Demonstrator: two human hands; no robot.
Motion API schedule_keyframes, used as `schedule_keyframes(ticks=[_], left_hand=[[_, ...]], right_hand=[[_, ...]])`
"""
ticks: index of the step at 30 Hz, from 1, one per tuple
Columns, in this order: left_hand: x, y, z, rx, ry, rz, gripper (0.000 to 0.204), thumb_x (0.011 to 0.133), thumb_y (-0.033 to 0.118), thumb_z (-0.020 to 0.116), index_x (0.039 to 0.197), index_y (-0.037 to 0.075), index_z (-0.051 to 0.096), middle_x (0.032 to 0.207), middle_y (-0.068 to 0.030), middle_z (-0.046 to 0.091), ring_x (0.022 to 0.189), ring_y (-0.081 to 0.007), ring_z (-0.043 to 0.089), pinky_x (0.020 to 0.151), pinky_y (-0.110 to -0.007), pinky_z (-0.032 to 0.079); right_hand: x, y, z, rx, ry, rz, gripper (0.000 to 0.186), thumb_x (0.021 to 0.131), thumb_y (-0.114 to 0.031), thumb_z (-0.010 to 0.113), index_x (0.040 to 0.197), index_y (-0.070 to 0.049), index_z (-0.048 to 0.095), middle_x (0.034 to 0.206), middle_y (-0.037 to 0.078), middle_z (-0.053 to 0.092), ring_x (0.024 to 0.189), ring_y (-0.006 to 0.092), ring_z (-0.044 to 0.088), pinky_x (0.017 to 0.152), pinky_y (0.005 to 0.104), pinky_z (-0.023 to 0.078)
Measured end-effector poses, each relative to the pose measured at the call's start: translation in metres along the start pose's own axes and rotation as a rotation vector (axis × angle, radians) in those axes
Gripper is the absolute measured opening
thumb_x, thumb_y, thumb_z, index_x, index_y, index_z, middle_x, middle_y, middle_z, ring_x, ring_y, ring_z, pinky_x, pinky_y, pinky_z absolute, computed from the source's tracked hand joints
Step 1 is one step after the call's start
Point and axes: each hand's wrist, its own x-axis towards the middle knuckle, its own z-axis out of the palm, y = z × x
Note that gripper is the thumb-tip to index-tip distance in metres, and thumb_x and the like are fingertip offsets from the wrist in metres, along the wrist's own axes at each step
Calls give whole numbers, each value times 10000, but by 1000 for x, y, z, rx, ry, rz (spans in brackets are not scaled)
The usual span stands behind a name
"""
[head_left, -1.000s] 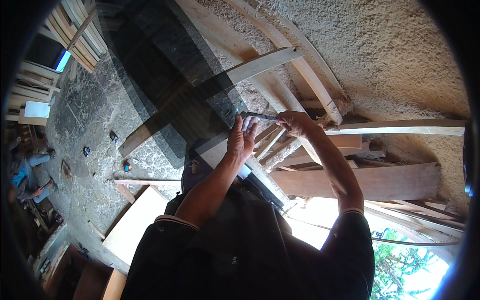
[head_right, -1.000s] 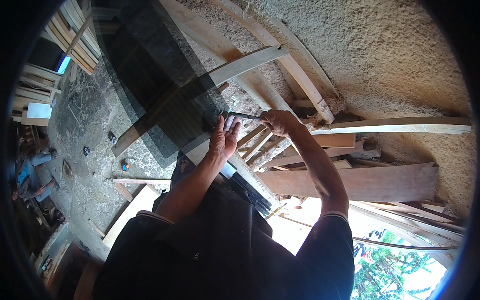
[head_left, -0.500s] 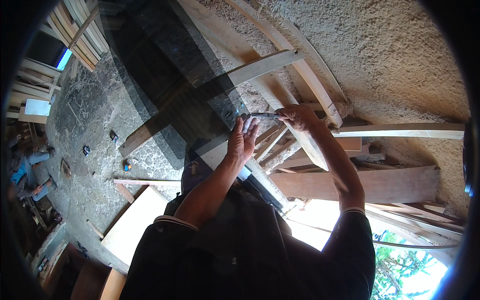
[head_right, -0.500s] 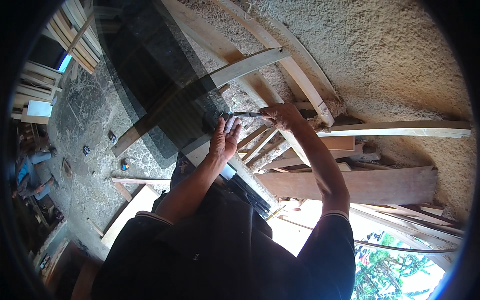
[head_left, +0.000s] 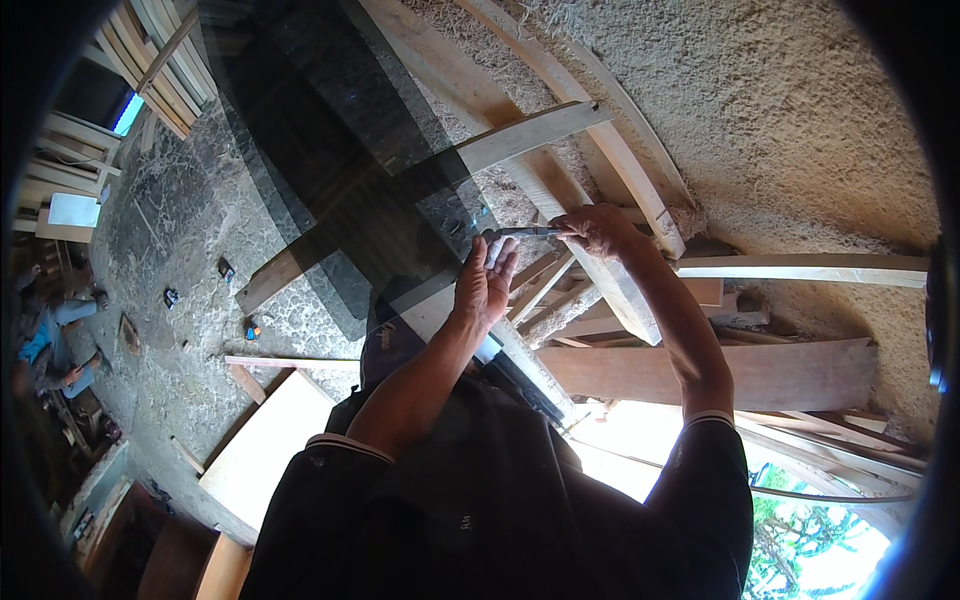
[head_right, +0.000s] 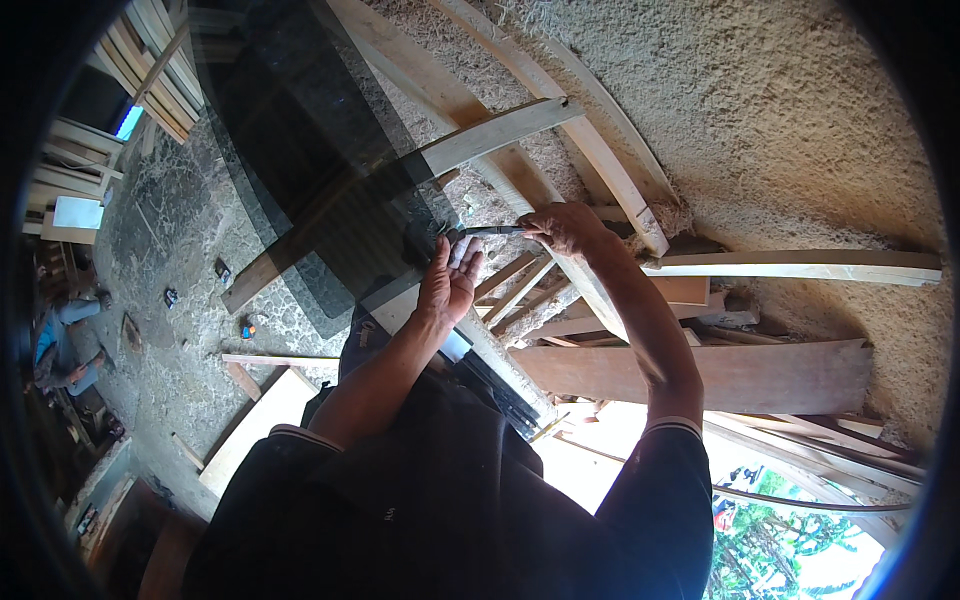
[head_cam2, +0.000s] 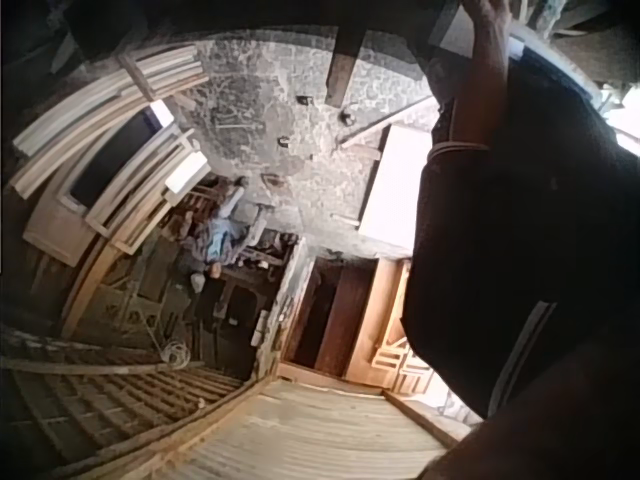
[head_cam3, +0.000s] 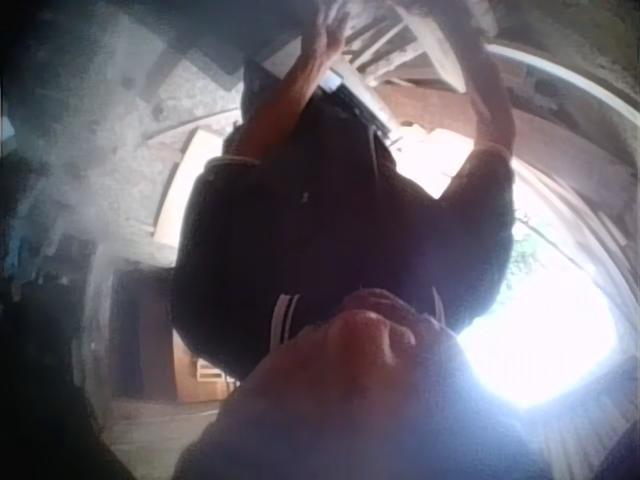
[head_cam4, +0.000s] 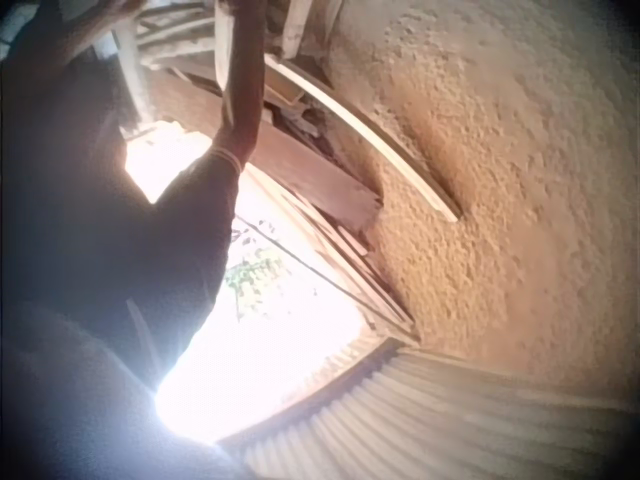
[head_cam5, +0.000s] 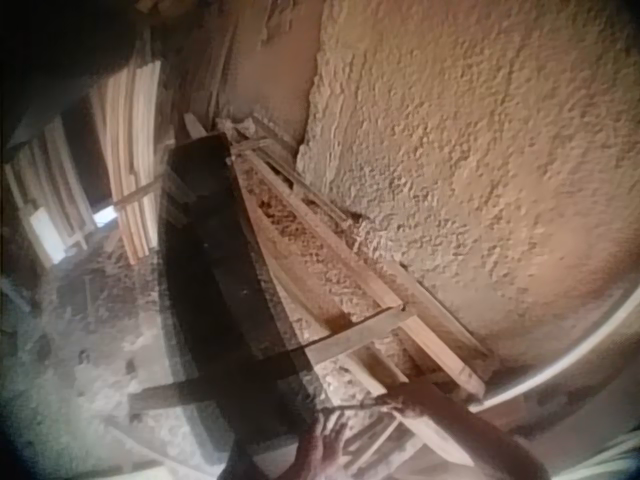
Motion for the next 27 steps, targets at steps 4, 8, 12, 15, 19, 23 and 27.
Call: schedule_keyframes(ticks=[4,8,12,15,19,23,27], left_hand=[[0,0,0,18,-6,9,681,846,387,712,1296,-34,422,1355,-145,482,1283,-267,469,1110,-391,387],[2,0,-2,14,-7,-5,702,851,400,703,1309,-44,409,1356,-146,481,1281,-262,470,1109,-387,387],[0,0,0,27,-4,-1,713,853,401,700,1329,-31,392,1368,-147,472,1286,-261,466,1108,-386,386],[-2,0,3,37,5,9,718,853,399,701,1339,-21,382,1381,-148,461,1291,-262,462,1110,-386,384],[-2,1,2,31,-12,5,717,847,396,708,1332,-23,385,1389,-147,455,1294,-262,460,1111,-384,383],[-1,1,1,24,0,-5,673,846,393,711,1289,-31,432,1359,-142,485,1288,-257,465,1111,-380,385],[0,0,0,24,9,-2,645,846,391,712,1259,-40,467,1320,-138,518,1280,-254,471,1109,-375,388]], right_hand=[[2,2,0,1,-65,29,306,871,-219,657,1176,-212,630,977,59,666,896,263,652,776,393,534],[3,5,1,9,-105,26,299,900,-279,629,1191,-214,622,1018,57,669,936,267,650,798,391,536],[6,12,5,-24,-113,11,305,905,-288,628,1200,-212,619,1033,64,668,945,277,650,804,397,535],[6,15,7,33,-123,15,307,906,-290,626,1204,-214,618,1028,68,666,939,284,650,799,402,533],[6,12,2,39,-125,16,312,905,-305,629,1204,-217,619,1017,71,668,928,284,653,793,405,533],[7,9,-1,51,-133,37,318,903,-324,629,1202,-217,619,1009,75,669,926,286,654,789,405,534],[8,11,2,52,-101,16,318,903,-350,622,1190,-213,626,985,81,671,921,287,655,777,408,536]])
